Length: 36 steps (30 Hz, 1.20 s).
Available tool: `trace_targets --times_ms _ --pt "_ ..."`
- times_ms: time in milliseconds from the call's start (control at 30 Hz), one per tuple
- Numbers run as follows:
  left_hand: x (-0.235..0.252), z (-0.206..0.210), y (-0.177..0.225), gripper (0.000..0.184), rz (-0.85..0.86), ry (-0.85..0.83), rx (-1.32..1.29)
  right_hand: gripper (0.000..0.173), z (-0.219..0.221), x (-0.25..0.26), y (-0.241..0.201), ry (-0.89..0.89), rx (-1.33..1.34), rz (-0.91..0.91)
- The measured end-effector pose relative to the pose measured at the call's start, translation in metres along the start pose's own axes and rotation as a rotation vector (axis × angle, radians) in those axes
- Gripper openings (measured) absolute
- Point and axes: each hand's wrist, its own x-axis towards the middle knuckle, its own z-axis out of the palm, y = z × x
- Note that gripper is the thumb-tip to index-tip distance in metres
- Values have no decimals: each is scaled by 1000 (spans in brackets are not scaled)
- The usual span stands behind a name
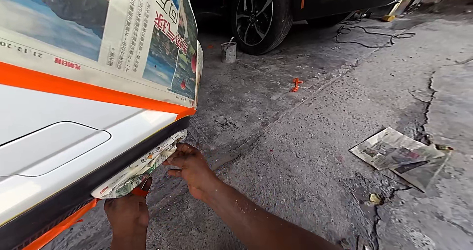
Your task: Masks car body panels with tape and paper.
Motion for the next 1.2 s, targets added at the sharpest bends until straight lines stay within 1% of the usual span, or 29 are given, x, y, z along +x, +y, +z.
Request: trace_targets --times_ms 133,233,367,400,467,500,567,700,767,867,900,1000,1133,1200 --pt "1 0 0 26 -19 17 -41 41 8 2 7 14 12 -11" --pt "6 2 3 27 -74 37 -55 43 8 4 13 33 -16 -44" --pt "10 2 6 26 -85 47 -53 48 12 6 19 39 -81 -110" --pt "10 5 4 27 -92 63 -64 53 12 8 20 40 -82 -132" --pt "7 10 0 27 -116 136 -103 70 10 8 22 23 -117 -185" --pt "5 14 0 27 -135 175 -127 75 9 7 22 17 -146 -208" --pt "6 21 2 24 -146 206 -122 77 10 8 19 24 -151 -218" --pt "9 25 9 21 -87 199 3 74 10 12 16 78 -172 -237" --pt "9 22 14 23 -143 196 29 68 8 13 15 108 -194 -251" --pt "10 7 9 35 -266 171 6 60 5 16 17 108 -215 -309" --pt "10 3 7 38 -292 173 -21 57 5 17 17 104 -221 -327" --pt "4 -5 7 39 -349 183 -142 53 3 19 18 104 -268 -351" --pt "3 -14 8 43 -318 82 -400 55 2 20 20 127 -356 -382" --pt "2 -17 11 39 -309 31 -489 52 1 20 21 121 -342 -395"
